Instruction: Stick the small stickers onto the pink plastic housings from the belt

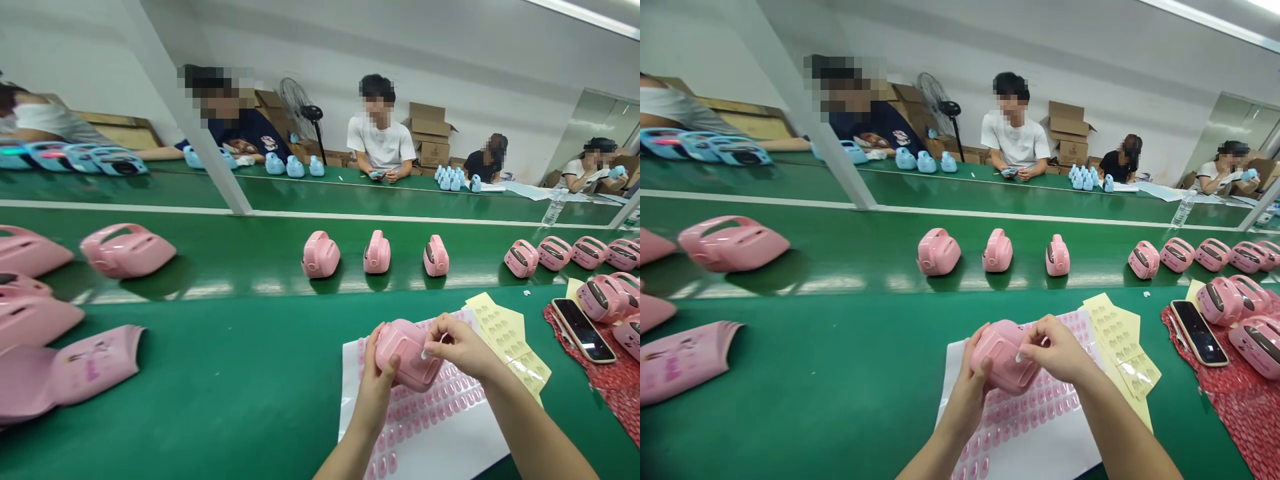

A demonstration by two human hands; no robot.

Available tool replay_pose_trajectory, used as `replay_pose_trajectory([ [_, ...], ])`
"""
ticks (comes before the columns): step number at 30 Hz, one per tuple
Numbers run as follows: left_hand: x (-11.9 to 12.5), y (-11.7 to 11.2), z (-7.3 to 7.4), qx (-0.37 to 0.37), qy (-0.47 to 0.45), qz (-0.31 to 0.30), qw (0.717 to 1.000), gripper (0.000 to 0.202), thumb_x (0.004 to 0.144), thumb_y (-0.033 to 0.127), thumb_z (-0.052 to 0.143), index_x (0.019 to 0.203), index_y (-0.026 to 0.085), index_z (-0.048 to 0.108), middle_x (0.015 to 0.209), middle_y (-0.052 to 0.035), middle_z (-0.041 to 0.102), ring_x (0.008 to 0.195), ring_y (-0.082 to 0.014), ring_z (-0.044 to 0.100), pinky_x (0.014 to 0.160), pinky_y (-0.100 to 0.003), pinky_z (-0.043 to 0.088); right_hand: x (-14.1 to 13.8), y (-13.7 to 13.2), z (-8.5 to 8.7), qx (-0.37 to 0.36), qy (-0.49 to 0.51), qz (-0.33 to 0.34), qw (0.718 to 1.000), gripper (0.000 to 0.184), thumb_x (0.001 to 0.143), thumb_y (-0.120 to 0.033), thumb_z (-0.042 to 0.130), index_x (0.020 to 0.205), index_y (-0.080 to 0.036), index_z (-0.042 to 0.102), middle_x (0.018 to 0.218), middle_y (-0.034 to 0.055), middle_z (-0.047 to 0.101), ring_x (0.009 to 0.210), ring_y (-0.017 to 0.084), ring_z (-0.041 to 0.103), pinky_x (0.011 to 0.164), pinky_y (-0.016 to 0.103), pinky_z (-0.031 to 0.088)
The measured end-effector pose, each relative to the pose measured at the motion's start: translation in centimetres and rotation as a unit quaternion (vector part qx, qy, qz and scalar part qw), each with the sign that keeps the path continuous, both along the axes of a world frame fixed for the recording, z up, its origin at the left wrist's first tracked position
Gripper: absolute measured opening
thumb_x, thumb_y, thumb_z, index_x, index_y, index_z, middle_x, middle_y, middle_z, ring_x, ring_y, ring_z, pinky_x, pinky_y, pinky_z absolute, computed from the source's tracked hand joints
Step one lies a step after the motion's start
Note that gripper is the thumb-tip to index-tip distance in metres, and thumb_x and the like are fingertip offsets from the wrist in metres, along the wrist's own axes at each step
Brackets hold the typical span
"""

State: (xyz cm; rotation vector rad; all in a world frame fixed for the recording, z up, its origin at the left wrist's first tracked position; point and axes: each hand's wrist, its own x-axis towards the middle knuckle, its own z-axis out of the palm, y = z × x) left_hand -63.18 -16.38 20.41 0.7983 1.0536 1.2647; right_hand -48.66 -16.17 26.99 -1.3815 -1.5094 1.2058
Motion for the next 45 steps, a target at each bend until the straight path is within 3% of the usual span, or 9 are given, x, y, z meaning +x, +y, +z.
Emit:
replay_pose_trajectory([
  [15, -0.1, 0.0, 0.1, -0.017, -0.026, 0.019, 0.999, 0.081, 0.057, 0.062, 0.064, 0.126, 0.028, 0.038, 0.123, -0.0109, 0.046, 0.095, -0.0297, 0.056, 0.061, -0.034, 0.053, -0.4, -0.1, -0.1, 0.012, 0.011, -0.004, 1.000, 0.006, 0.066, -0.020, 0.059, 0.062, -0.018, 0.056, 0.073, -0.0011, 0.044, 0.068, 0.013, 0.046, 0.068, 0.029, 0.039],
  [19, -0.4, 0.1, 0.2, -0.030, -0.040, -0.005, 0.999, 0.083, 0.056, 0.059, 0.067, 0.126, 0.027, 0.037, 0.127, -0.0120, 0.044, 0.095, -0.0298, 0.057, 0.061, -0.033, 0.053, -0.7, -0.2, -0.2, 0.017, -0.005, -0.021, 1.000, 0.006, 0.066, -0.018, 0.059, 0.061, -0.018, 0.055, 0.075, -0.0009, 0.043, 0.069, 0.013, 0.046, 0.068, 0.030, 0.040],
  [27, -0.2, 0.0, 0.3, -0.026, -0.034, 0.013, 0.999, 0.086, 0.054, 0.061, 0.067, 0.126, 0.024, 0.039, 0.127, -0.0136, 0.044, 0.098, -0.0314, 0.055, 0.064, -0.035, 0.053, -1.1, -0.3, -0.4, 0.056, -0.045, -0.042, 0.997, 0.009, 0.069, -0.015, 0.056, 0.062, -0.018, 0.052, 0.076, 0.0002, 0.044, 0.071, 0.014, 0.047, 0.067, 0.030, 0.043],
  [32, 0.0, -0.1, 0.4, -0.025, -0.043, 0.033, 0.998, 0.085, 0.054, 0.061, 0.067, 0.126, 0.026, 0.039, 0.126, -0.0126, 0.045, 0.094, -0.0299, 0.057, 0.062, -0.034, 0.053, -1.7, -0.7, -0.9, 0.121, -0.080, -0.066, 0.987, 0.009, 0.070, -0.014, 0.054, 0.063, -0.019, 0.051, 0.077, 0.0007, 0.043, 0.069, 0.014, 0.048, 0.063, 0.030, 0.046],
  [37, -0.6, 0.1, 0.4, -0.045, -0.083, 0.013, 0.995, 0.079, 0.057, 0.051, 0.071, 0.126, 0.026, 0.040, 0.118, -0.0098, 0.051, 0.088, -0.0261, 0.060, 0.063, -0.033, 0.053, -2.3, -1.7, -1.1, 0.290, -0.105, -0.110, 0.945, 0.007, 0.076, -0.016, 0.051, 0.070, -0.020, 0.053, 0.082, 0.0045, 0.046, 0.080, 0.018, 0.050, 0.072, 0.034, 0.046],
  [39, -0.8, 0.4, 0.5, -0.039, -0.124, 0.020, 0.991, 0.071, 0.059, 0.049, 0.070, 0.121, 0.024, 0.046, 0.108, -0.0077, 0.057, 0.087, -0.0258, 0.061, 0.064, -0.033, 0.053, -1.8, -1.7, -0.9, 0.318, -0.089, -0.145, 0.933, 0.008, 0.080, -0.022, 0.048, 0.075, -0.020, 0.053, 0.083, 0.0051, 0.048, 0.081, 0.018, 0.051, 0.072, 0.034, 0.046],
  [42, -1.2, 0.8, 0.9, -0.061, -0.235, 0.035, 0.969, 0.061, 0.057, 0.048, 0.070, 0.111, 0.022, 0.056, 0.090, -0.0060, 0.066, 0.084, -0.0274, 0.062, 0.065, -0.035, 0.053, -0.3, -0.8, -0.8, 0.245, -0.089, -0.191, 0.946, 0.017, 0.083, -0.032, 0.045, 0.093, -0.021, 0.053, 0.095, 0.0070, 0.052, 0.081, 0.017, 0.053, 0.071, 0.033, 0.045],
  [45, -1.9, 1.1, 0.7, -0.089, -0.338, -0.002, 0.937, 0.049, 0.061, 0.049, 0.064, 0.103, 0.024, 0.061, 0.087, -0.0055, 0.069, 0.081, -0.0281, 0.063, 0.062, -0.037, 0.053, 0.6, 0.6, -1.5, 0.030, -0.071, -0.120, 0.990, 0.036, 0.083, -0.040, 0.043, 0.112, -0.020, 0.043, 0.092, 0.0045, 0.056, 0.057, 0.011, 0.055, 0.052, 0.026, 0.043],
])
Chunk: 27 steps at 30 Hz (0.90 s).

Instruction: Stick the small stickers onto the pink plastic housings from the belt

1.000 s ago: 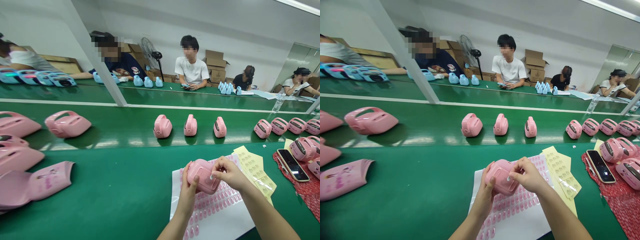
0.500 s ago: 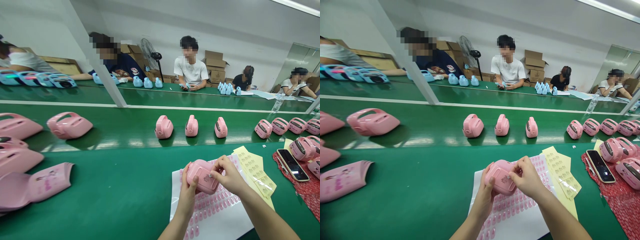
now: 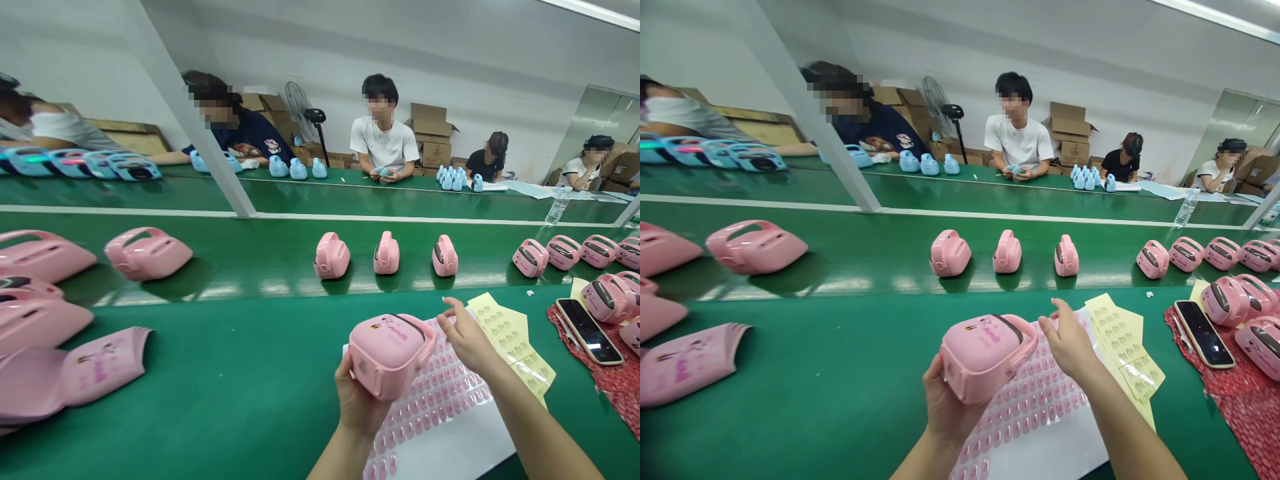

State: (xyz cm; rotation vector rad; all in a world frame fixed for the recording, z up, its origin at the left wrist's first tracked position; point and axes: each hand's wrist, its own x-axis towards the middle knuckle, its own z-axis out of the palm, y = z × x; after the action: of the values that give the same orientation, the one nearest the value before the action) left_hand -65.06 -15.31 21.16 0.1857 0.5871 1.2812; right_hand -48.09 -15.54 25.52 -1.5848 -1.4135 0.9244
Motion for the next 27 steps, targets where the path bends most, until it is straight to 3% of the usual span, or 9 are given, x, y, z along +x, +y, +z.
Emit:
replay_pose_trajectory([
  [3, -0.6, 0.2, -0.8, 0.014, -0.055, -0.043, 0.997, 0.040, 0.071, 0.050, 0.056, 0.099, 0.022, 0.063, 0.089, -0.0080, 0.071, 0.076, -0.0267, 0.065, 0.055, -0.035, 0.053, -0.7, 0.9, -0.8, -0.183, 0.135, 0.106, 0.968, 0.039, 0.084, -0.047, 0.035, 0.109, -0.018, 0.043, 0.063, -0.0039, 0.054, 0.033, 0.007, 0.046, 0.032, 0.019, 0.025],
  [5, -0.6, 0.3, -1.3, 0.003, -0.062, -0.053, 0.997, 0.038, 0.077, 0.047, 0.051, 0.102, 0.022, 0.062, 0.089, -0.0092, 0.071, 0.074, -0.0260, 0.066, 0.056, -0.035, 0.053, -1.6, 1.2, -1.1, -0.215, 0.220, 0.111, 0.945, 0.041, 0.082, -0.050, 0.036, 0.105, -0.017, 0.044, 0.050, -0.0080, 0.049, 0.026, 0.006, 0.039, 0.028, 0.017, 0.015],
  [8, 0.0, 0.5, -1.3, -0.022, -0.046, -0.034, 0.998, 0.039, 0.083, 0.045, 0.046, 0.114, 0.024, 0.057, 0.087, -0.0069, 0.072, 0.077, -0.0244, 0.066, 0.065, -0.036, 0.053, -2.4, 1.2, -1.3, -0.193, 0.301, 0.061, 0.932, 0.045, 0.076, -0.050, 0.045, 0.105, -0.016, 0.044, 0.045, -0.0118, 0.043, 0.022, 0.003, 0.030, 0.026, 0.017, 0.010],
  [12, 1.0, 0.4, -0.9, -0.067, -0.013, -0.033, 0.997, 0.046, 0.082, 0.050, 0.046, 0.121, 0.025, 0.053, 0.084, -0.0050, 0.072, 0.078, -0.0226, 0.066, 0.068, -0.032, 0.053, -2.5, 1.0, -1.3, -0.118, 0.313, 0.011, 0.942, 0.052, 0.076, -0.045, 0.047, 0.117, -0.018, 0.032, 0.057, -0.0110, 0.048, 0.023, 0.003, 0.034, 0.025, 0.016, 0.017],
  [15, 1.3, 0.1, -1.1, -0.103, 0.019, -0.029, 0.994, 0.036, 0.085, 0.034, 0.047, 0.118, 0.024, 0.055, 0.079, -0.0045, 0.073, 0.069, -0.0209, 0.067, 0.062, -0.032, 0.053, -2.7, 0.3, -1.3, -0.076, 0.265, 0.047, 0.960, 0.065, 0.075, -0.042, 0.050, 0.128, -0.021, 0.019, 0.069, -0.0080, 0.050, 0.028, 0.003, 0.041, 0.026, 0.017, 0.025],
  [18, 1.4, 0.0, -1.6, -0.132, 0.036, -0.023, 0.990, 0.028, 0.082, 0.016, 0.046, 0.104, 0.019, 0.063, 0.073, -0.0059, 0.073, 0.066, -0.0207, 0.067, 0.061, -0.032, 0.053, -2.7, -0.6, -1.0, -0.036, 0.213, 0.088, 0.972, 0.074, 0.076, -0.034, 0.052, 0.135, -0.028, 0.007, 0.077, -0.0071, 0.047, 0.034, 0.003, 0.046, 0.033, 0.018, 0.037],
  [20, 1.3, 0.1, -2.0, -0.136, 0.051, -0.017, 0.989, 0.021, 0.078, 0.013, 0.048, 0.087, 0.017, 0.067, 0.069, -0.0059, 0.072, 0.063, -0.0206, 0.067, 0.059, -0.032, 0.053, -2.3, -1.0, -0.7, -0.027, 0.192, 0.112, 0.975, 0.076, 0.078, -0.030, 0.051, 0.137, -0.031, 0.003, 0.076, -0.0077, 0.044, 0.039, 0.003, 0.048, 0.038, 0.019, 0.042],
  [23, 0.9, 0.2, -2.6, -0.078, 0.057, -0.029, 0.995, 0.011, 0.074, 0.021, 0.057, 0.077, 0.017, 0.067, 0.073, -0.0052, 0.072, 0.067, -0.0214, 0.066, 0.062, -0.033, 0.053, -1.2, -1.0, -0.4, -0.031, 0.191, 0.143, 0.971, 0.077, 0.080, -0.030, 0.051, 0.138, -0.034, 0.001, 0.074, -0.0077, 0.043, 0.045, 0.005, 0.053, 0.045, 0.022, 0.047],
  [27, 1.0, 0.4, -3.6, -0.045, 0.069, -0.039, 0.996, 0.023, 0.070, 0.033, 0.065, 0.086, 0.017, 0.068, 0.076, -0.0050, 0.071, 0.074, -0.0219, 0.064, 0.071, -0.034, 0.051, 0.5, -0.3, -0.5, -0.037, 0.197, 0.158, 0.967, 0.080, 0.078, -0.038, 0.053, 0.139, -0.033, 0.001, 0.075, -0.0068, 0.043, 0.048, 0.007, 0.056, 0.047, 0.025, 0.048],
])
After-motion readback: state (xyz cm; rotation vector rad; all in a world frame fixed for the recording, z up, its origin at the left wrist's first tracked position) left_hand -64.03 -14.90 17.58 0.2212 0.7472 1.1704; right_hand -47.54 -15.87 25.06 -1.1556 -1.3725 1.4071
